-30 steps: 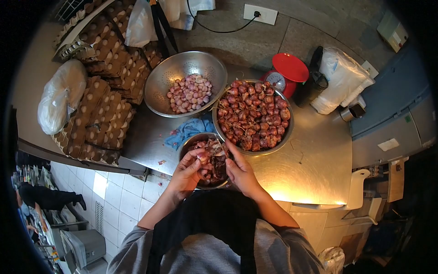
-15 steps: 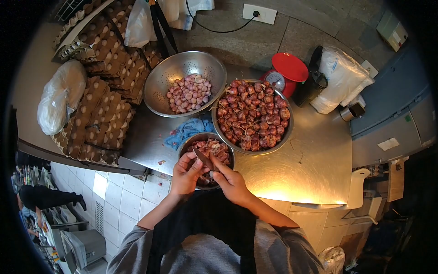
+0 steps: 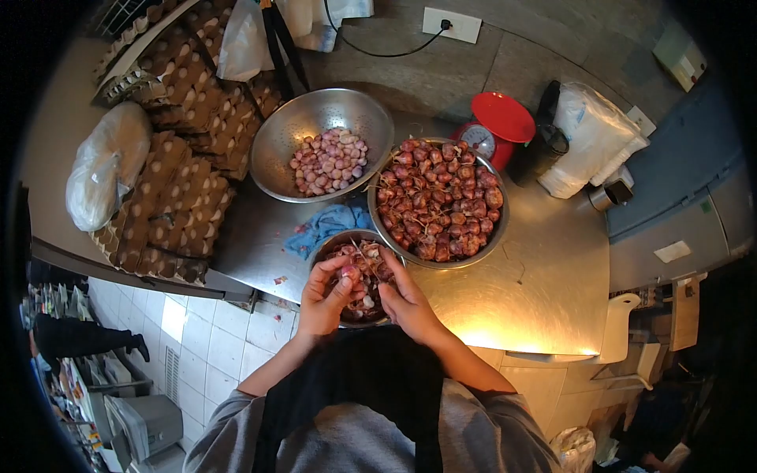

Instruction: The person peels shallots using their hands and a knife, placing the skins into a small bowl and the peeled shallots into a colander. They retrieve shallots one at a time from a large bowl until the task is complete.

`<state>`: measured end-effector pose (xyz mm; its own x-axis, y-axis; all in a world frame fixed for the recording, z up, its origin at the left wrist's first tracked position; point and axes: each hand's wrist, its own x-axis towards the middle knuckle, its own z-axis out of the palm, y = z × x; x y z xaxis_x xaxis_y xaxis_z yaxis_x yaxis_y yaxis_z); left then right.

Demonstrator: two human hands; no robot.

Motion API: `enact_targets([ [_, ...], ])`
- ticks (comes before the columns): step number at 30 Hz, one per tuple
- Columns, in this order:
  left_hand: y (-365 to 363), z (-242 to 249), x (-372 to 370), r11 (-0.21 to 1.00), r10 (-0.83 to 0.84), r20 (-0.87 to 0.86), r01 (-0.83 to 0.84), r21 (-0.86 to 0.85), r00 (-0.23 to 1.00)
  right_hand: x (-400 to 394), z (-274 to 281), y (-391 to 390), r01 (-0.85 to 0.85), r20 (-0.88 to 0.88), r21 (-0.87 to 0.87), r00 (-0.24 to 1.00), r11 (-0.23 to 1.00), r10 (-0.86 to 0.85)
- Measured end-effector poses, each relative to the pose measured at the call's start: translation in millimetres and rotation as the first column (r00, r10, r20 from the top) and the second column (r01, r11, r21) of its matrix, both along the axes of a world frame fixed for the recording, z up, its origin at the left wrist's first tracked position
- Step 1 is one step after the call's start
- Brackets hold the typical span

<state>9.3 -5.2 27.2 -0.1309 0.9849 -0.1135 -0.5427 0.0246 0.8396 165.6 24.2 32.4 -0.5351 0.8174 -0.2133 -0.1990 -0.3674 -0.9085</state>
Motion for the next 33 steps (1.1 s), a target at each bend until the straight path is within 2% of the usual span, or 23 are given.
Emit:
enact_targets([
  [3, 0.9, -5.3, -11.4, 0.988, -0.057, 0.088, 0.068, -0.138, 0.995, 12.4, -14.2, -1.8, -0.195, 0.161, 0.151, 0.972, 0.969, 0.170],
  [6, 2.3, -10.1, -12.3, 0.986, -0.081, 0.148, 0.101, -0.131, 0.986, 9.8, -4.8, -2.0, -0.179, 0.257, 0.471, 0.965, 0.864, 0.059],
  [9, 2.2, -5.6, -10.9, 0.985, -0.139, 0.033, 0.142, -0.102, 0.990, 7.8, -2.6, 2.4, -0.174, 0.317, 0.717, 0.944, 0.675, -0.094],
  [12, 1.2, -4.6, -11.6, 0.986, -0.150, -0.006, 0.149, -0.079, 0.989, 16.0, 11.6, 4.8, -0.358, 0.534, 0.572, 0.846, 0.739, -0.003],
  [18, 1.5, -7.9, -13.8, 0.979, -0.180, -0.018, 0.178, -0.100, 0.983, 14.0, 9.9, 5.5, -0.260, 0.447, 0.671, 0.889, 0.694, -0.099],
  [21, 0.4, -6.3, -13.5, 0.978, -0.167, -0.003, 0.166, -0.128, 0.986, 14.8, 1.7, 7.0, -0.210, 0.386, 0.574, 0.922, 0.792, -0.035],
  [24, 1.0, 3.9, -10.7, 0.962, -0.199, -0.002, 0.195, -0.193, 0.980, 14.8, -17.0, 12.5, -0.093, 0.229, 0.491, 0.973, 0.866, -0.025],
  [27, 1.6, -2.5, -11.5, 0.965, -0.240, -0.012, 0.237, -0.110, 0.971, 16.2, -10.8, 16.7, -0.128, 0.263, 0.456, 0.965, 0.881, 0.004],
  [30, 2.2, -4.3, -12.0, 0.961, -0.259, 0.057, 0.263, -0.083, 0.964, 15.3, -19.4, 16.5, -0.109, 0.256, 0.387, 0.967, 0.916, 0.007],
  [33, 2.6, -7.7, -13.7, 0.954, -0.292, 0.035, 0.294, -0.053, 0.956, 10.7, -29.7, 15.4, -0.044, 0.187, 0.400, 0.982, 0.915, -0.034],
])
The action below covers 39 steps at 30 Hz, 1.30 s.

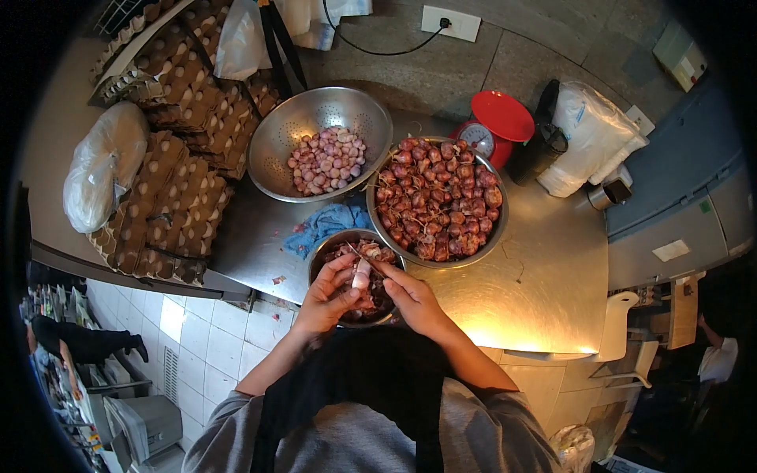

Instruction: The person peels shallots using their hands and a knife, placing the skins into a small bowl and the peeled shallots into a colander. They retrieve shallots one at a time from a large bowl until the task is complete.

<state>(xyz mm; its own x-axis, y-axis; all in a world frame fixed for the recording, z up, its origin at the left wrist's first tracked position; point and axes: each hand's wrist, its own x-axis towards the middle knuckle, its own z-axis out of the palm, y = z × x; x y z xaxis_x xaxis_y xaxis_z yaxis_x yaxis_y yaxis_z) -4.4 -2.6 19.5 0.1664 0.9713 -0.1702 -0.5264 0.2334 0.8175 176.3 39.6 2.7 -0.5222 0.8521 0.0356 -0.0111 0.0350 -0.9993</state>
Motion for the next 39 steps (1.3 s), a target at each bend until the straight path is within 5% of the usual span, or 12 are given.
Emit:
enact_targets([
  [6, -0.3, -5.3, -0.1, 1.000, 0.011, 0.033, -0.011, -0.011, 0.999, -2.1, 5.8, -7.8, 0.048, -0.063, -0.288, 0.996, 0.956, -0.069],
  [9, 2.0, 2.7, -3.3, 0.975, 0.097, 0.180, -0.058, -0.215, 0.979, -0.6, 15.5, -10.8, 0.014, -0.081, -0.298, 0.996, 0.954, -0.040],
  [12, 3.9, -0.6, -1.2, 0.985, 0.147, 0.133, -0.132, -0.116, 0.980, -2.6, 28.6, -19.0, -0.068, -0.112, -0.327, 0.993, 0.943, 0.032],
  [18, 5.7, -5.9, -2.3, 0.979, 0.201, 0.149, -0.202, -0.007, 0.968, -4.1, 20.4, -16.1, 0.048, -0.075, -0.236, 0.995, 0.971, -0.067],
  [30, 0.5, 11.4, -1.5, 0.987, 0.118, 0.349, -0.070, -0.146, 0.930, -0.9, 8.9, -1.5, 0.181, -0.081, -0.362, 0.971, 0.914, -0.224],
  [36, 2.3, -4.1, 1.8, 0.979, 0.193, 0.339, -0.156, -0.133, 0.921, -5.6, 25.3, -26.1, -0.012, -0.205, -0.410, 0.975, 0.912, -0.080],
  [39, 1.5, -6.7, 5.5, 0.984, 0.169, 0.379, -0.137, -0.110, 0.910, -15.4, 21.7, -28.1, -0.016, 0.112, 0.119, 0.994, 0.993, 0.002],
])
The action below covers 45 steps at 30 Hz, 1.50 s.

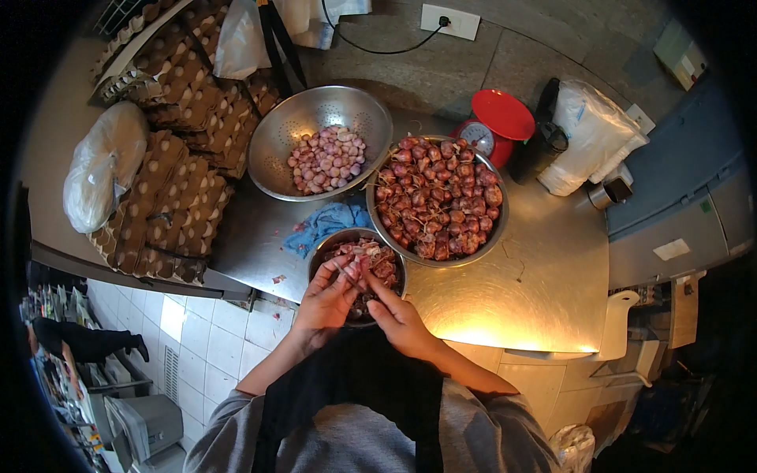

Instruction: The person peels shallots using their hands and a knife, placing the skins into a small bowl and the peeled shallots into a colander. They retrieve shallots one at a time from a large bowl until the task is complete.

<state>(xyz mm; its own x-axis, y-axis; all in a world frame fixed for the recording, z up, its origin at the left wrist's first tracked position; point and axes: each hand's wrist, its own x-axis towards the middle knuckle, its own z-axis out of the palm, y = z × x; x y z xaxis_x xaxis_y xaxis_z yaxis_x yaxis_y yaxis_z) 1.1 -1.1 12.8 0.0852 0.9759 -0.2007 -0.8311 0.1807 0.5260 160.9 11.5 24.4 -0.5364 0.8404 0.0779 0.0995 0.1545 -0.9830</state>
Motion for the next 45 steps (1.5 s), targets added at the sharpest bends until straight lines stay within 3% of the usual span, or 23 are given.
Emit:
enact_targets([
  [1, -0.3, 1.7, 2.0, 1.000, 0.004, 0.005, -0.004, -0.006, 1.000, -4.0, 0.7, 0.6, -0.023, 0.072, 0.191, 0.997, 0.981, 0.010],
  [2, -0.8, 5.4, 4.5, 1.000, 0.009, 0.010, -0.009, -0.012, 1.000, -0.9, 7.2, -1.9, -0.063, -0.009, -0.094, 0.998, 0.994, 0.062],
  [5, -0.7, 7.0, 8.3, 0.999, 0.036, 0.017, -0.036, -0.009, 0.999, -1.4, 7.5, -1.0, -0.028, 0.099, -0.039, 0.995, 0.999, 0.032],
  [8, -1.7, 7.7, 7.4, 0.999, 0.024, 0.022, -0.023, -0.032, 0.999, -2.2, 0.8, 1.8, -0.005, 0.075, -0.025, 0.997, 1.000, 0.007],
  [11, -3.0, 4.6, 6.6, 1.000, 0.013, 0.055, -0.012, -0.023, 0.998, -3.7, -14.7, 3.8, 0.081, 0.039, 0.196, 0.995, 0.977, -0.091],
  [12, -3.2, 3.5, 6.4, 1.000, 0.013, 0.070, -0.012, -0.012, 0.997, -2.4, -15.8, 3.0, 0.088, -0.059, -0.035, 0.994, 0.995, -0.090],
  [14, -3.1, 5.2, 6.9, 1.000, 0.016, 0.068, -0.016, -0.010, 0.998, 1.7, -16.9, 1.8, 0.021, -0.239, -0.476, 0.959, 0.879, -0.152],
  [17, -2.1, 3.8, 6.6, 1.000, 0.020, 0.076, -0.020, 0.007, 0.997, 0.9, 3.5, 3.2, -0.044, -0.314, -0.633, 0.927, 0.773, -0.204],
  [20, -1.1, 10.4, 5.7, 0.999, 0.006, 0.071, -0.003, -0.039, 0.997, 5.4, 0.5, 5.6, -0.092, -0.349, -0.683, 0.913, 0.724, -0.213],
  [23, -2.9, 11.0, 2.6, 0.995, 0.008, 0.054, -0.002, -0.104, 0.999, 9.3, 0.6, 9.0, -0.122, -0.403, -0.715, 0.877, 0.689, -0.262],
  [26, -2.4, 10.4, 1.0, 0.993, 0.019, 0.051, -0.013, -0.114, 0.999, 12.6, -3.8, 11.2, -0.050, -0.343, -0.710, 0.896, 0.703, -0.283],
  [29, -0.7, 6.5, -2.3, 0.994, 0.010, 0.006, -0.010, -0.110, 1.000, 7.8, 10.5, 10.8, 0.109, -0.168, -0.587, 0.953, 0.802, -0.252],
  [32, -0.5, 6.3, -2.2, 0.994, 0.022, -0.106, -0.032, -0.100, 0.994, 10.5, -1.6, 9.9, 0.073, -0.135, -0.491, 0.978, 0.868, -0.158],
  [33, -0.6, 6.7, -1.4, 0.995, 0.031, -0.150, -0.046, -0.094, 0.988, 11.6, 1.4, 9.4, 0.012, -0.192, -0.546, 0.972, 0.838, -0.138],
  [35, 0.3, 4.7, 3.1, 0.997, 0.066, -0.287, -0.074, -0.018, 0.956, 13.2, 10.3, 8.2, -0.119, -0.306, -0.636, 0.946, 0.762, -0.108],
  [39, 0.0, 2.4, 3.1, 0.994, 0.108, -0.492, -0.084, 0.071, 0.864, 5.8, 11.0, 6.6, -0.107, -0.220, -0.512, 0.975, 0.852, -0.010],
  [41, 2.4, 2.2, 3.7, 0.987, 0.143, -0.516, -0.082, 0.139, 0.845, 2.2, 8.7, 5.1, -0.076, -0.193, -0.430, 0.981, 0.900, -0.009],
  [45, 2.4, -6.6, 4.0, 0.974, 0.189, -0.491, -0.098, 0.205, 0.850, 4.4, 0.3, 8.1, -0.030, -0.188, -0.498, 0.979, 0.867, -0.074],
])
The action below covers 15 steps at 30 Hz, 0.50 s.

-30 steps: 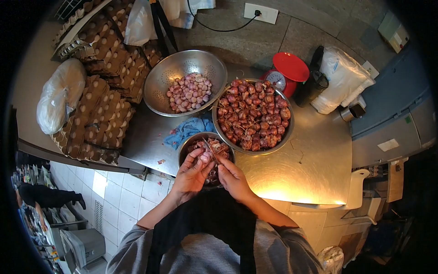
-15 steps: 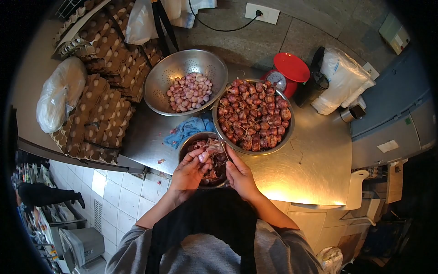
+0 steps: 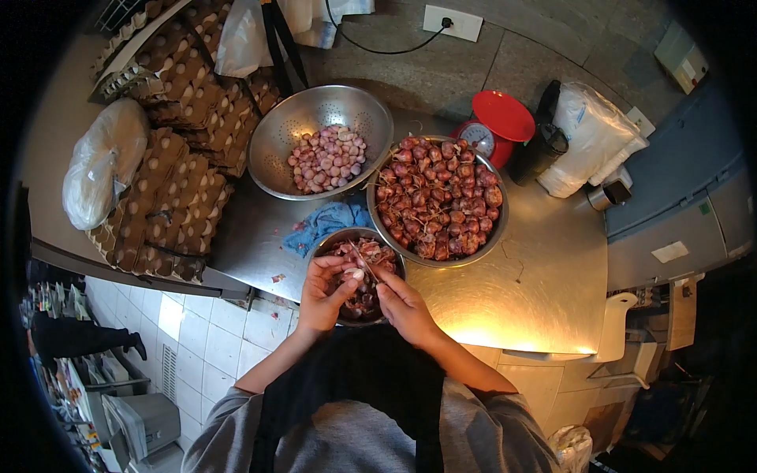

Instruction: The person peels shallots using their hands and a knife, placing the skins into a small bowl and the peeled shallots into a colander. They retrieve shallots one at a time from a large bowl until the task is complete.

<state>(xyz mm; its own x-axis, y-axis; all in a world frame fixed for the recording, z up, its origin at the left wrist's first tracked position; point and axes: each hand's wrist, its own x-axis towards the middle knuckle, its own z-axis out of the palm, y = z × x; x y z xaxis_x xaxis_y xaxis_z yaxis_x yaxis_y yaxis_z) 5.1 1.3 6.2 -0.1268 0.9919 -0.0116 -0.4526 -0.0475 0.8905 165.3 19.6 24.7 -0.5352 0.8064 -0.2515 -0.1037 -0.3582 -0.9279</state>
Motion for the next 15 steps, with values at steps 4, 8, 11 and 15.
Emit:
enact_targets([
  [4, -0.9, 3.2, -0.7, 1.000, -0.011, 0.073, 0.010, 0.016, 0.997, 2.5, -0.9, 3.8, 0.052, 0.032, -0.087, 0.998, 0.995, -0.049],
  [8, -0.8, 22.7, -0.9, 0.995, -0.002, 0.206, 0.022, -0.094, 0.978, 1.3, 4.3, 3.6, 0.057, 0.101, 0.048, 0.993, 0.997, -0.062],
  [11, -1.3, 23.6, -2.7, 0.989, -0.036, 0.190, 0.062, -0.132, 0.981, 4.3, -4.3, 3.9, -0.034, 0.122, 0.177, 0.992, 0.984, 0.013],
  [15, -3.0, 11.8, -2.9, 0.989, -0.034, 0.208, 0.062, -0.132, 0.978, 6.3, 7.7, 0.6, -0.087, 0.140, 0.190, 0.988, 0.978, 0.060],
])
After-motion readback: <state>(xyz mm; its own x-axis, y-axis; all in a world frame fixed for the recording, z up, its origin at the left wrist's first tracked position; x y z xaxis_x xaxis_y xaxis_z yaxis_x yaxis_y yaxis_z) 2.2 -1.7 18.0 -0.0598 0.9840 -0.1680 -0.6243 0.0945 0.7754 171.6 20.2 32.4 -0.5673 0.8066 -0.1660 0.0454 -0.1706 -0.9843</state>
